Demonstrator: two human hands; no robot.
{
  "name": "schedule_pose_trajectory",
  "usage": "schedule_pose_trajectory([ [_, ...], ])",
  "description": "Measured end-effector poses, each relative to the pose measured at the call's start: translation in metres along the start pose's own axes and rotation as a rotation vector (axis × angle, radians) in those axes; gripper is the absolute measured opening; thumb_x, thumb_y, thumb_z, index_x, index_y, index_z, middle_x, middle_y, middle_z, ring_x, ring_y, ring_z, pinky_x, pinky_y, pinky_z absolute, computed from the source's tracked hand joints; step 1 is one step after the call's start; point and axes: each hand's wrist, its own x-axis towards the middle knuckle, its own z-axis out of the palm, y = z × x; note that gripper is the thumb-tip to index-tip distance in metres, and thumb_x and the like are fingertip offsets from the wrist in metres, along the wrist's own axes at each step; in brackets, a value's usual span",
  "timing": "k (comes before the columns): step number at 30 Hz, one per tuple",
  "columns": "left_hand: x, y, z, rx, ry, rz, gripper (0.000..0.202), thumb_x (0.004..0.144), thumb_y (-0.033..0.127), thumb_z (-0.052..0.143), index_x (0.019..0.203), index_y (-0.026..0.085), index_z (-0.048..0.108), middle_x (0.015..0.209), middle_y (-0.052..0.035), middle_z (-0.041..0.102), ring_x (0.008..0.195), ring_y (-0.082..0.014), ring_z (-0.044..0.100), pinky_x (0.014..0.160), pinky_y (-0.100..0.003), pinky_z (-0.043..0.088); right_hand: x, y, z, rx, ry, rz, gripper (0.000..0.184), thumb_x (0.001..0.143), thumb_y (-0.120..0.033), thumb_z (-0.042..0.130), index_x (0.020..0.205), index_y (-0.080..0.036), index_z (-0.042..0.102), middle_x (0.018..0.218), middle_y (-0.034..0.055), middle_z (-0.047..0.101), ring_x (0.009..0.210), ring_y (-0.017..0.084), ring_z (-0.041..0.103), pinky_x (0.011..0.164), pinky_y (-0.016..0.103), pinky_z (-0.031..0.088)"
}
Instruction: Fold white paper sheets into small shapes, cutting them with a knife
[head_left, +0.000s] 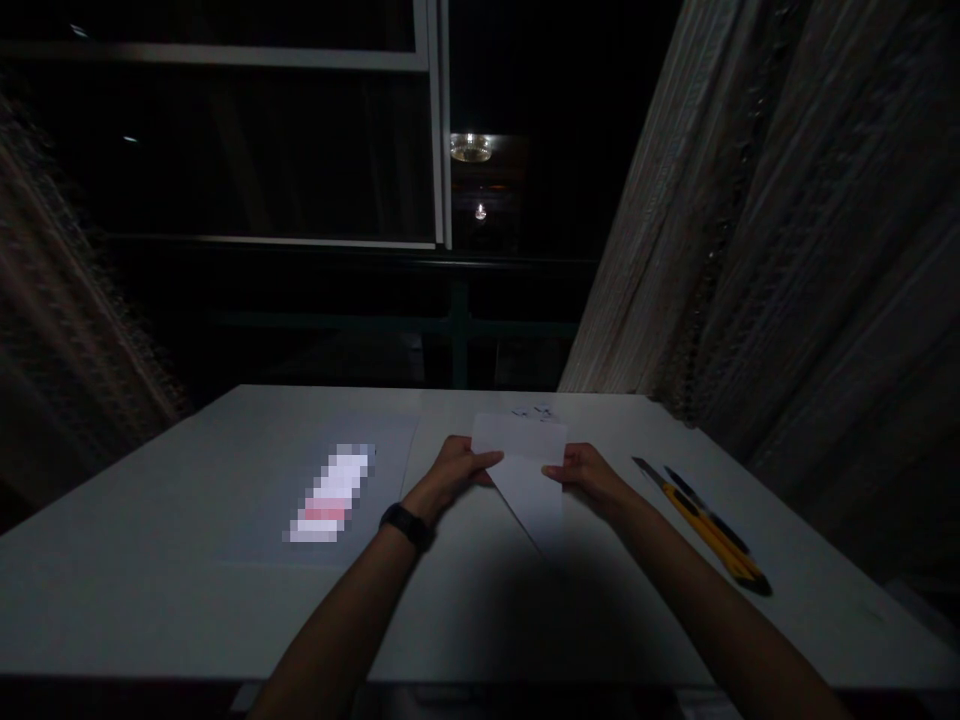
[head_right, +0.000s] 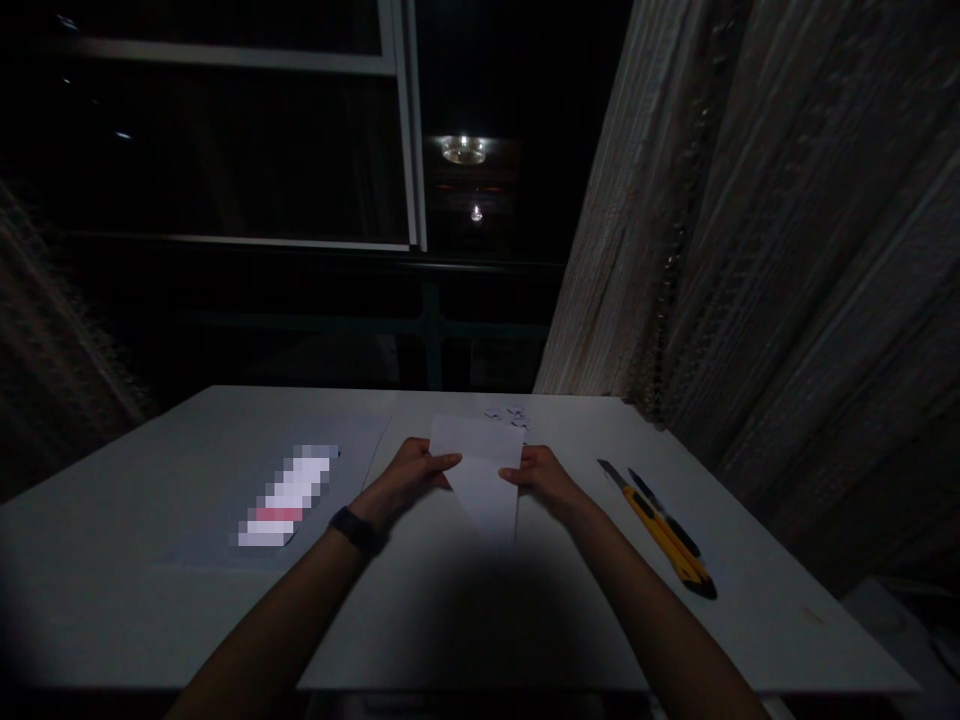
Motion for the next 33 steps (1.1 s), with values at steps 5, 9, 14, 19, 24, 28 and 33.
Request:
schedule_pose_trajectory([
  [5, 0.000, 0.002, 0.000, -0.008, 0.006, 0.012, 0.032, 0.053, 0.025, 0.080, 0.073, 0.005, 0.066, 0.073, -0.0136, 0.069, 0.064, -0.0206, 0.065, 0.059, -0.030, 0.055, -0.002, -0.007, -0.006, -0.010, -0.068, 0.010, 0.036, 0.056, -0.030, 0.076, 0.086, -0.011, 0.067, 0.074, 0.0079, 0.070, 0.062, 0.018, 0.064, 0.061, 0.029, 0.048],
  [9, 0.001, 0.002, -0.002, -0.012, 0.012, 0.016, 0.033, 0.053, 0.026, 0.080, 0.074, 0.005, 0.066, 0.075, -0.0143, 0.069, 0.065, -0.0209, 0.065, 0.061, -0.031, 0.055, -0.004, -0.011, -0.009, 0.001, -0.147, -0.043, 0.046, 0.053, -0.022, 0.077, 0.096, -0.012, 0.065, 0.080, 0.0084, 0.071, 0.069, 0.020, 0.066, 0.069, 0.033, 0.049],
  [14, 0.000, 0.004, -0.002, -0.002, 0.019, 0.018, 0.035, 0.054, 0.027, 0.079, 0.076, 0.005, 0.065, 0.078, -0.0149, 0.069, 0.067, -0.0210, 0.065, 0.061, -0.029, 0.054, -0.003, -0.011, -0.010, -0.001, -0.081, -0.028, 0.040, 0.055, -0.026, 0.077, 0.092, -0.012, 0.066, 0.074, 0.0073, 0.070, 0.063, 0.018, 0.064, 0.061, 0.030, 0.050],
  [19, -0.004, 0.007, -0.001, 0.001, 0.006, 0.005, 0.037, 0.054, 0.028, 0.079, 0.079, 0.004, 0.064, 0.082, -0.0154, 0.069, 0.070, -0.0214, 0.065, 0.064, -0.030, 0.055, -0.004, -0.014, -0.007, 0.007, -0.050, -0.007, 0.029, 0.057, -0.034, 0.077, 0.073, -0.013, 0.066, 0.065, 0.0038, 0.066, 0.058, 0.015, 0.062, 0.056, 0.026, 0.050],
  [24, -0.007, 0.010, 0.001, 0.012, 0.015, 0.009, 0.034, 0.055, 0.028, 0.079, 0.076, 0.005, 0.064, 0.076, -0.0141, 0.069, 0.066, -0.0209, 0.065, 0.062, -0.030, 0.054, -0.005, -0.018, -0.006, -0.062, 0.005, -0.020, 0.031, 0.055, -0.039, 0.077, 0.060, -0.012, 0.062, 0.055, 0.0026, 0.063, 0.050, 0.013, 0.059, 0.052, 0.025, 0.048],
  [28, -0.004, 0.008, -0.001, 0.011, 0.030, 0.015, 0.034, 0.056, 0.028, 0.078, 0.077, 0.006, 0.064, 0.077, -0.0142, 0.069, 0.067, -0.0211, 0.065, 0.063, -0.030, 0.055, -0.004, -0.017, -0.006, -0.109, 0.082, -0.007, 0.036, 0.051, -0.043, 0.077, 0.055, -0.013, 0.058, 0.050, 0.0019, 0.060, 0.045, 0.014, 0.057, 0.048, 0.026, 0.047],
  [33, 0.002, 0.004, -0.004, -0.047, 0.007, 0.036, 0.037, 0.059, 0.030, 0.077, 0.085, 0.006, 0.065, 0.084, -0.0147, 0.069, 0.073, -0.0220, 0.066, 0.068, -0.033, 0.055, -0.002, -0.016, -0.002, -0.116, 0.164, -0.048, 0.039, 0.050, -0.048, 0.076, 0.051, -0.015, 0.054, 0.044, 0.0001, 0.057, 0.039, 0.012, 0.053, 0.041, 0.024, 0.043],
])
